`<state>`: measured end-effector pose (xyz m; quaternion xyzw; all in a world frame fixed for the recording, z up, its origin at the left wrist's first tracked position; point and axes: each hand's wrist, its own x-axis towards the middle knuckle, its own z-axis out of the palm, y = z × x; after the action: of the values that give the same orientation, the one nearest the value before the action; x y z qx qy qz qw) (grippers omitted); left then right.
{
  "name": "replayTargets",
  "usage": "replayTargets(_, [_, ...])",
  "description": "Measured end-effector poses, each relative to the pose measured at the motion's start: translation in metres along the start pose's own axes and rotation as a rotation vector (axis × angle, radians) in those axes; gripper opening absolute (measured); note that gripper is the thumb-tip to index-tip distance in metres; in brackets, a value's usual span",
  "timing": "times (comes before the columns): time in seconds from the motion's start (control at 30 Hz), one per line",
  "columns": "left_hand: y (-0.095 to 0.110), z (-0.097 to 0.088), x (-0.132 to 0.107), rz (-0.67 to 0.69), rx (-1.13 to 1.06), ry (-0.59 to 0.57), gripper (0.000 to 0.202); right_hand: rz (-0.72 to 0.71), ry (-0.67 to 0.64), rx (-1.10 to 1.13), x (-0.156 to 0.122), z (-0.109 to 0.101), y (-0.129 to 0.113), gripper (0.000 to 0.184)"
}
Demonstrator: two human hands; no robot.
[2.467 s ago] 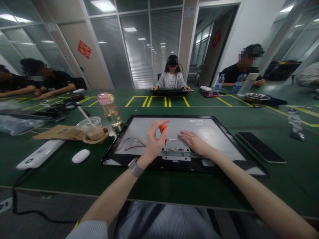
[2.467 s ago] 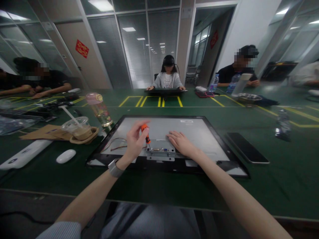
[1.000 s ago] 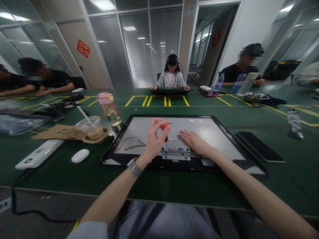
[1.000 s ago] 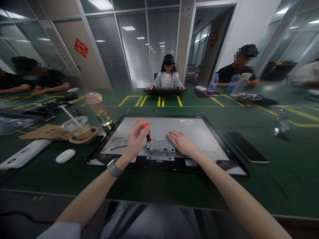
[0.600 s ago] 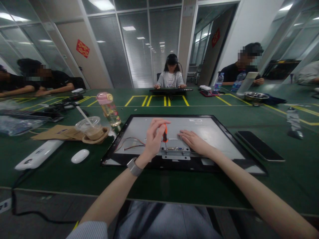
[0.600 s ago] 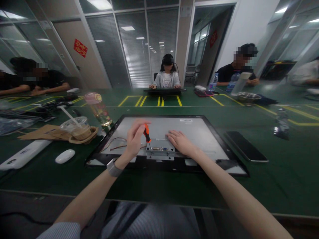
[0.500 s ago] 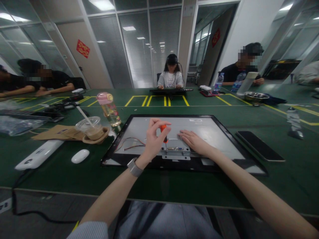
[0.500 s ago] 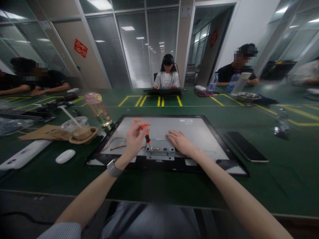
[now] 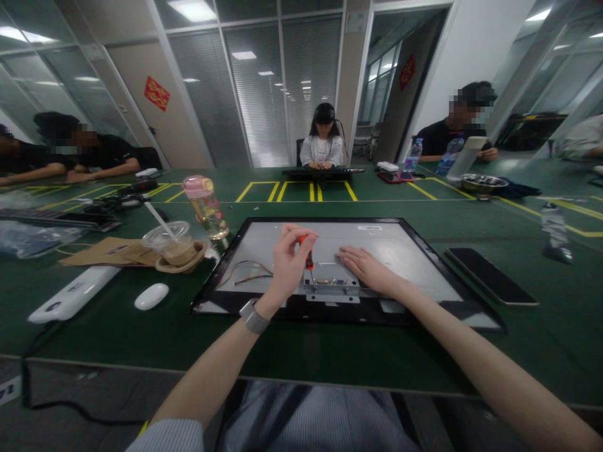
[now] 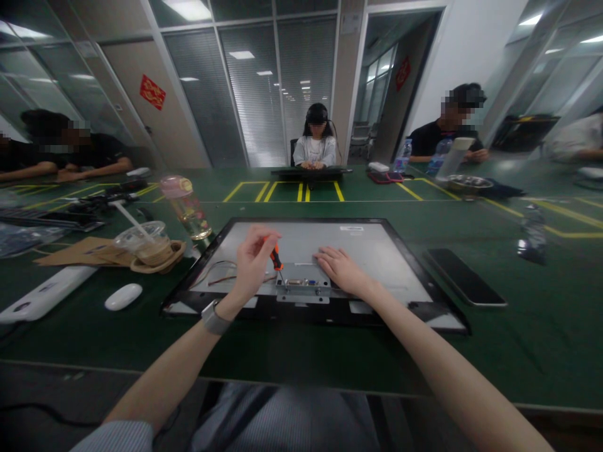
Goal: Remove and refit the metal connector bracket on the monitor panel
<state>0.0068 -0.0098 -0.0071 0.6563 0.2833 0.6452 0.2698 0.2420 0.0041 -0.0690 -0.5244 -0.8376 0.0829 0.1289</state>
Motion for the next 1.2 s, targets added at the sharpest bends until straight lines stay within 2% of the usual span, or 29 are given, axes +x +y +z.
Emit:
replayTargets(0.17, [-0.006,0.002,-0.001,-0.138,-0.251,-0.039,0.031,0.01,-0.011,0.011,0.0,-0.002,-0.003,0.06])
replayTargets(0.27, [-0.009,0.003,-0.001,-0.144,-0.323,-0.045,0.03,0.007,-0.01,0.012,0.0,-0.002,-0.003,0.061])
replayTargets(0.47, [-0.002,0.002,-0.002,-0.082,-0.178,-0.094,0.024,0.001,0.009,0.022,0.0,0.001,0.001,0.06])
replayTargets(0.63, [0.002,0.002,-0.001,0.057,0.011,0.011,0.01,-0.01,0.02,0.024,0.0,0.003,0.003,0.059])
replayTargets(0.8, [0.001,0.0,-0.002,0.015,-0.059,-0.072,0.029,-0.012,0.018,0.017,0.0,0.003,0.003,0.058])
replayTargets(0.93, [0.0,0.0,-0.004,-0.024,-0.115,-0.122,0.027,-0.009,0.006,0.007,0.001,0.002,0.003,0.059])
replayTargets(1.1, [0.001,0.003,-0.004,0.101,0.048,-0.008,0.008,-0.017,0.019,-0.002,0.001,0.004,0.003,0.055])
replayTargets(1.2, [0.003,0.002,-0.004,0.097,0.06,-0.016,0.012,-0.022,0.017,-0.006,0.0,0.004,0.003,0.055])
